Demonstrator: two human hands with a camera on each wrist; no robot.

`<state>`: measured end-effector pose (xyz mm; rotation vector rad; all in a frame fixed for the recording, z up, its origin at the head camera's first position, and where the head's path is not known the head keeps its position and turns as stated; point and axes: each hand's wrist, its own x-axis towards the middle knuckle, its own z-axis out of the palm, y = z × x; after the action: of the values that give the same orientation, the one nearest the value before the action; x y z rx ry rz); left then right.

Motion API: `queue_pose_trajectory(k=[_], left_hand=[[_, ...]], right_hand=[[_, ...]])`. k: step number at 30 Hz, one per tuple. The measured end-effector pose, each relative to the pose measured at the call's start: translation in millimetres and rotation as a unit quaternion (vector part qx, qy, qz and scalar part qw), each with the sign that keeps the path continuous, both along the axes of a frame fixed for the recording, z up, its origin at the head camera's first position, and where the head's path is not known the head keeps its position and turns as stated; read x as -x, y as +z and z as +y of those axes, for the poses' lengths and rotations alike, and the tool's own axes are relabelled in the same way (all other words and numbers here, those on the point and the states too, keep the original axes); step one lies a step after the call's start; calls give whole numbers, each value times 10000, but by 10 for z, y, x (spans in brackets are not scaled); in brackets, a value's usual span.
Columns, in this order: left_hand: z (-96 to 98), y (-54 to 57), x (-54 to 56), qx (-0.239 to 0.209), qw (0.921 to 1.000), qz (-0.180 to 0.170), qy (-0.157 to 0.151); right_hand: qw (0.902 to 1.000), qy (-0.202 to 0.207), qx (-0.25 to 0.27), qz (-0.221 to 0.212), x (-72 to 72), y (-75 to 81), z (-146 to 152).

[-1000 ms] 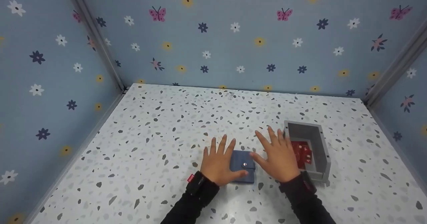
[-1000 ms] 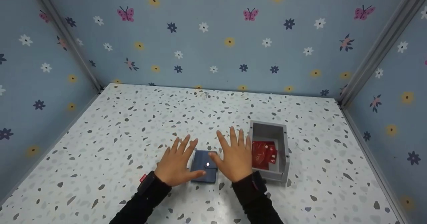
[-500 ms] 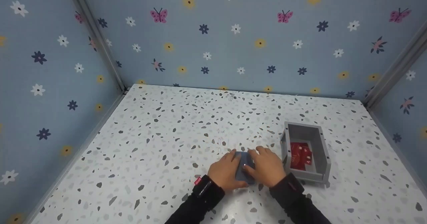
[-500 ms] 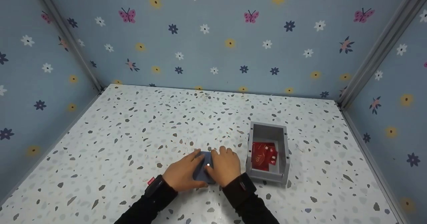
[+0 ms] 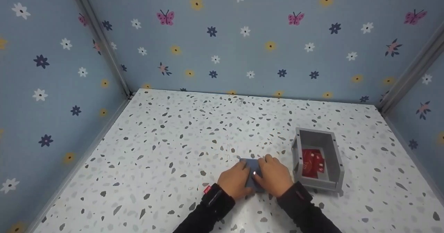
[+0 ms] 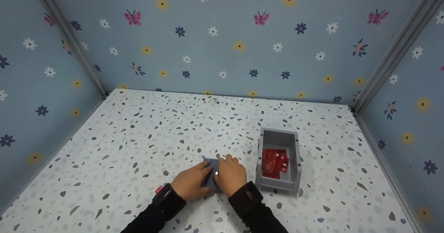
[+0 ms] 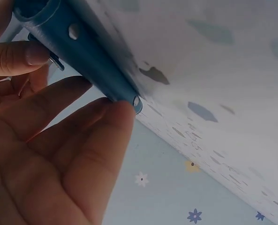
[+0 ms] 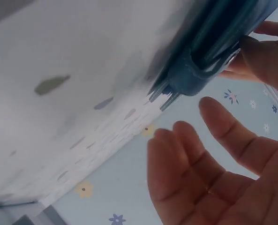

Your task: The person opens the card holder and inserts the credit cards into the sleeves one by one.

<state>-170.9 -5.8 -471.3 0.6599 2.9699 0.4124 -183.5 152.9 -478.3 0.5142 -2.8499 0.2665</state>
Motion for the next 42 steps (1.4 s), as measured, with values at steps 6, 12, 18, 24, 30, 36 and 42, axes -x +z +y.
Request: queue_pose_trajectory(k=[6, 12, 18, 24, 30, 36, 42], left_hand=[[-4, -8, -5, 80, 9999, 92, -55], [-5, -14, -2, -26, 10000, 18, -77], [-12, -29, 12, -189, 9997, -57, -160], [-16, -37, 15, -288, 9994, -94, -169], [-5, -40, 3, -101, 9999, -9, -126], [10, -24, -11, 90, 10000, 3, -16], [21, -8, -20, 43, 10000, -32, -26]], right_hand=[[9999, -2, -32, -106, 3, -17, -56], [9999, -75, -38, 128, 19, -47, -126], [9994, -32, -89, 325, 25, -92, -178], [9995, -67, -127, 283, 35, -77, -191], [9997, -71, -94, 232, 56, -1, -121], [9993, -165, -21, 325, 53, 107, 75], [9968, -89, -298, 733, -20, 86, 247]])
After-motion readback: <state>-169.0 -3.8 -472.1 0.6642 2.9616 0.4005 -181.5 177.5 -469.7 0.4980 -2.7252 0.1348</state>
